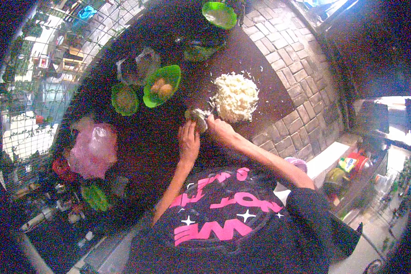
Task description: The person chops a cabbage on a cutting board using a knife.
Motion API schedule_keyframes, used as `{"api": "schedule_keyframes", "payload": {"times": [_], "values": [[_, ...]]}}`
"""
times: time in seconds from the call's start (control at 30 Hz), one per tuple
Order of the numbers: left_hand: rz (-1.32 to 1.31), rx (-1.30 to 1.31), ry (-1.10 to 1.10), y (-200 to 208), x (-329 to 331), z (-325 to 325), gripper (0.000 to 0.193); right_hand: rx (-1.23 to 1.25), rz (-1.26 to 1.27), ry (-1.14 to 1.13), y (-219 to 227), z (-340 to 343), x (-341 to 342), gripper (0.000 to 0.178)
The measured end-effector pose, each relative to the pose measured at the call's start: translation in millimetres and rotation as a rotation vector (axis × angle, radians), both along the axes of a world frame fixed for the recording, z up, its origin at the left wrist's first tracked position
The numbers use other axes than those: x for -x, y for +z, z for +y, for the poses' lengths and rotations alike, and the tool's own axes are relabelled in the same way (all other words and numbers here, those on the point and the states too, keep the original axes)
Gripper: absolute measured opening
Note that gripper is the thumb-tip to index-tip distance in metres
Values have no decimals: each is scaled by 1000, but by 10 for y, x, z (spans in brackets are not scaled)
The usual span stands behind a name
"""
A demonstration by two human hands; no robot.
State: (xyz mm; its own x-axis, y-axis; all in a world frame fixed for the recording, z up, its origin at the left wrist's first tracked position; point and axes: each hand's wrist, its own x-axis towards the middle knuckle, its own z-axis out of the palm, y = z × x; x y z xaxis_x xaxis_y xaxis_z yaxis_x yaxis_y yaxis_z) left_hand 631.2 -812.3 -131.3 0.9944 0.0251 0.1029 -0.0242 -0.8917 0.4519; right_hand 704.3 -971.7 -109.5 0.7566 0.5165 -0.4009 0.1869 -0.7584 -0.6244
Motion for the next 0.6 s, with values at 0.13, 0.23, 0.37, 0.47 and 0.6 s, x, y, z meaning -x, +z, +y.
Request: {"api": "schedule_keyframes", "payload": {"times": [0.13,0.23,0.37,0.47,0.6], "values": [[23,30,-10,46,-27,-3,33,9,18,29,60,-2,33,24],[32,5,-6,38,1,55,32,-46,4,25,128,13,71,24],[30,28,-7,86,-39,-31,32,23,19,-32,50,-124,54,26],[8,36,-8,77,-62,-15,32,-2,50,12,137,-114,-18,27],[21,14,-20,5,12,45,33,-60,38,-28,87,-65,94,26]]}}
